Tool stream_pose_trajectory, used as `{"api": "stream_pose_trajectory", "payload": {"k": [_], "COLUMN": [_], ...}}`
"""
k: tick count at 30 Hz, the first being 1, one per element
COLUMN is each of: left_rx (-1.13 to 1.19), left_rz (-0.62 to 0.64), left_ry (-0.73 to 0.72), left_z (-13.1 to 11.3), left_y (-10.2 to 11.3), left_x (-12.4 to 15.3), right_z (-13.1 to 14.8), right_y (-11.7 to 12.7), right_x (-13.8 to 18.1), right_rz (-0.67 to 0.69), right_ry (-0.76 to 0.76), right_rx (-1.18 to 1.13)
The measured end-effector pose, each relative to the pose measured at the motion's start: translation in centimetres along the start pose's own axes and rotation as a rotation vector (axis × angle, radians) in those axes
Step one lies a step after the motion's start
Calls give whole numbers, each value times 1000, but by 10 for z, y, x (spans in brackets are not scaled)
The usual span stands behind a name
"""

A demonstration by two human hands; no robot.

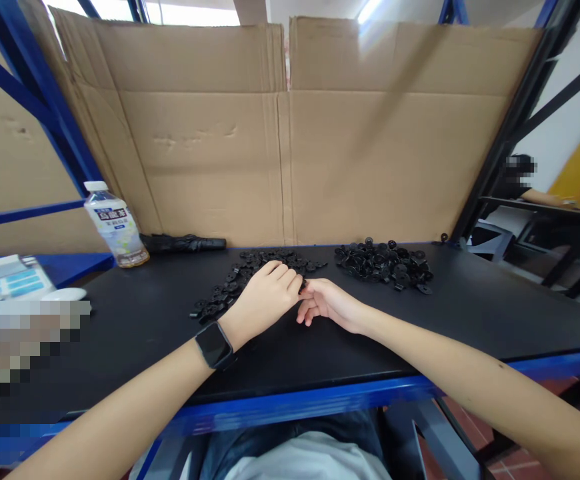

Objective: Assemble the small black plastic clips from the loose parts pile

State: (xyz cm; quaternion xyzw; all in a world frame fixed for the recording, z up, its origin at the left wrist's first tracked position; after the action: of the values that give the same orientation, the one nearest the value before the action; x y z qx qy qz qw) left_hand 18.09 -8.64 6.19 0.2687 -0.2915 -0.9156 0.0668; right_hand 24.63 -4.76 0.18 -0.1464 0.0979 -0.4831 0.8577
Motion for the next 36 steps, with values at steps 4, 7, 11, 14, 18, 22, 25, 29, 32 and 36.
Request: {"api": "stream_pose_trajectory", "payload": {"k": [4, 7, 11, 14, 18, 22, 25, 29, 32, 36], "left_rx": [138, 66, -112, -86, 30, 65, 101, 322, 506, 552], "left_rz": [-15, 82, 403, 652, 705, 674, 610, 383, 234, 134], "left_ry": [174, 340, 528, 587, 610, 614, 622, 668, 625, 484], "left_z": [21, 51, 95, 109, 108, 107, 107, 98, 78, 46], "left_y": [-2, -11, -40, -66, -81, -80, -75, -58, -41, -16], "left_x": [3, 14, 48, 73, 79, 73, 66, 51, 34, 15], "right_z": [1, 9, 25, 33, 29, 18, 12, 10, 8, 7], "right_y": [8, 26, 59, 69, 63, 58, 53, 34, 11, -2], "right_x": [-2, -1, 7, 10, 7, 1, -2, -1, 2, 3], "right_rz": [-60, -224, -489, -533, -482, -436, -376, -219, -80, -32], "right_ry": [-29, -7, 120, 170, 113, 26, -32, -41, -44, -6], "right_rx": [-62, -230, -506, -602, -556, -473, -383, -119, 119, 197]}}
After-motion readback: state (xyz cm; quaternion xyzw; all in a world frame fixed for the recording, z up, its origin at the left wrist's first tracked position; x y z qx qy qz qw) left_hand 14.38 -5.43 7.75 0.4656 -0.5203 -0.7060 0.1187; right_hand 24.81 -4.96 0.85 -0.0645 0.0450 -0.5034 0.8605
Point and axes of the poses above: each hand's wrist, its own x-axis away from the middle knuckle, its own y-axis out of the back of the hand, z = x × y, the point moved 7 cm from there along -x, towards the middle knuckle, and after that the axes turned 7 degrees about -x, right-handed, at the moved point
